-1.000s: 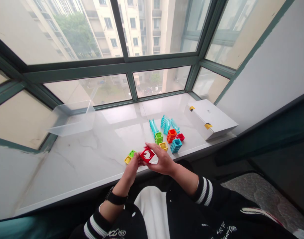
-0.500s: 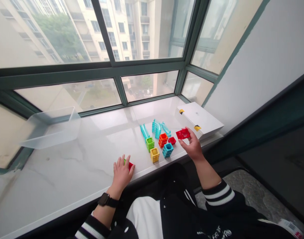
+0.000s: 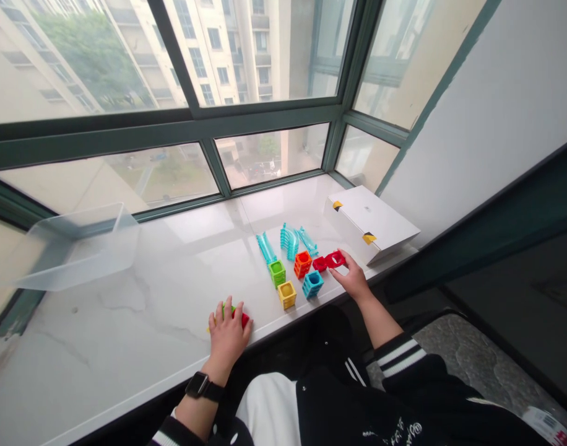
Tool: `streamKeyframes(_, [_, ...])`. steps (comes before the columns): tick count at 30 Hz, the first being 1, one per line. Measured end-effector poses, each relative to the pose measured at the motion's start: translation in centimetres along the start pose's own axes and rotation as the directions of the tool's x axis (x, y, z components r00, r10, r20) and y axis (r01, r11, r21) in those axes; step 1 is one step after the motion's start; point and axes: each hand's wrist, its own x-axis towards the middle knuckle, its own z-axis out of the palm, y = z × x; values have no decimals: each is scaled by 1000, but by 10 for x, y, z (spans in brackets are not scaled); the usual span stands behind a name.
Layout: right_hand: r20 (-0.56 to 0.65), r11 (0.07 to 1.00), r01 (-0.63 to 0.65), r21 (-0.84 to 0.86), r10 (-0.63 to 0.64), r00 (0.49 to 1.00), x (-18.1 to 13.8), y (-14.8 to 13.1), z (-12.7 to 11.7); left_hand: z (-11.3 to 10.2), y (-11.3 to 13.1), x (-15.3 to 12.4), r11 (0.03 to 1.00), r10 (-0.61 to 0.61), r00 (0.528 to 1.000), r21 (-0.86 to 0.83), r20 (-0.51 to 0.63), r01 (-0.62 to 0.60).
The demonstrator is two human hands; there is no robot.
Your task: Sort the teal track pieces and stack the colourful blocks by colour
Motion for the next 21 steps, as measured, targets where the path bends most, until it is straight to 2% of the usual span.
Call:
streamKeyframes(5, [69, 1000, -9, -25, 10, 998, 15, 11, 22, -1, 1, -1, 1000, -12, 1000, -21, 9, 12])
streamKeyframes(13, [157, 999, -20, -31, 24, 987, 27, 48, 46, -1, 1, -1, 998, -10, 1000, -59, -3, 9])
streamKeyframes(21, [148, 998, -52, 32, 47, 988, 23, 59, 58, 2, 0, -1, 999, -10, 1000, -47, -17, 10])
